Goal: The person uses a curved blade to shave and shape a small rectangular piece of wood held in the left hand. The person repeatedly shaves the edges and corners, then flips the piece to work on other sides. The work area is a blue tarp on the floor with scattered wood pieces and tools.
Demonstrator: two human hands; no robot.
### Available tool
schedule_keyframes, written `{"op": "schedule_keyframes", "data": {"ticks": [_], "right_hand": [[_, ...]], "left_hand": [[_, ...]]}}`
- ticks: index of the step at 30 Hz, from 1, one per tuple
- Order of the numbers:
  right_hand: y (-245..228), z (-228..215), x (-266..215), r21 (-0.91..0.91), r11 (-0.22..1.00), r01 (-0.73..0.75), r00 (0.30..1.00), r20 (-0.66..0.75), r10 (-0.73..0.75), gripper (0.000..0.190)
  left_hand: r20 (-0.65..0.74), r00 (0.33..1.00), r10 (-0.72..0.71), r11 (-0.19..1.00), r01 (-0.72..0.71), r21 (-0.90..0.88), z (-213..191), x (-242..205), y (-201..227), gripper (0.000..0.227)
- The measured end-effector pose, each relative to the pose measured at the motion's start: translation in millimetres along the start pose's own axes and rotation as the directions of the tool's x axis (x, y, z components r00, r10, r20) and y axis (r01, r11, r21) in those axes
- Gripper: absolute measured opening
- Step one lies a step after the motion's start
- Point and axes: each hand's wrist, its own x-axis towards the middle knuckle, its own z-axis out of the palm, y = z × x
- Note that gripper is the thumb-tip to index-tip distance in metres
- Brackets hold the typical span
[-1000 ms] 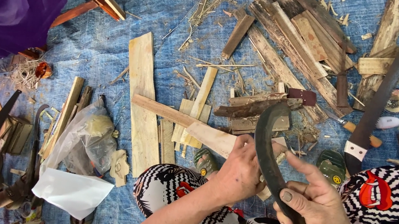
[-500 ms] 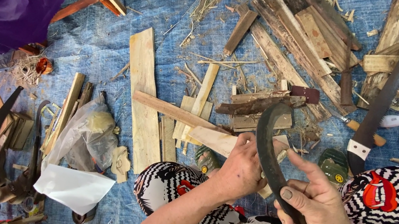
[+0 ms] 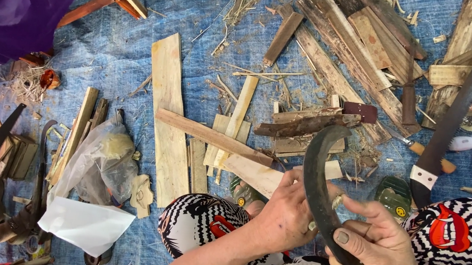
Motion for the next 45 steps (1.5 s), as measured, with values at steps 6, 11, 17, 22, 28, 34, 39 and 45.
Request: {"op": "schedule_keyframes", "data": {"ticks": [6,11,17,22,28,34,39,45], "right_hand": [[-5,10,-6,-0.025,1.0,0.002,0.999,-0.036,-0.003,0.047],[-1,9,-9,0.021,0.999,0.045,0.999,0.01,-0.045,0.037],[-5,5,-8,-0.059,0.998,0.028,0.999,0.025,-0.027,0.016],[-3,-6,11,-0.054,0.993,0.105,0.994,0.014,-0.104,0.015],[0,-1,5,0.007,1.0,0.009,0.997,0.079,-0.009,0.059],[3,-2,-4,0.047,0.998,0.049,0.99,0.126,-0.055,0.049],[4,1,-9,0.007,1.0,0.017,1.0,-0.003,-0.017,0.037],[7,-4,-11,-0.022,0.999,-0.031,0.994,-0.101,0.029,0.019]], "left_hand": [[0.006,1.0,0.025,1.0,-0.025,0.011,5,-8,2,0.052],[-0.02,1.0,0.024,0.999,-0.025,-0.029,9,-12,7,0.045],[-0.045,0.997,0.064,0.995,-0.067,-0.068,17,-19,16,0.022],[-0.006,0.998,-0.057,0.997,0.057,0.058,39,-20,-5,0.053],[0.022,0.999,-0.027,1.0,0.026,0.006,9,-5,-15,0.066],[-0.014,0.997,0.07,0.997,-0.07,-0.026,4,-7,-8,0.056],[0.009,0.999,0.044,0.999,-0.044,-0.01,10,-14,2,0.046],[0.035,0.999,0.036,0.999,-0.036,-0.003,7,-17,17,0.041]]}}
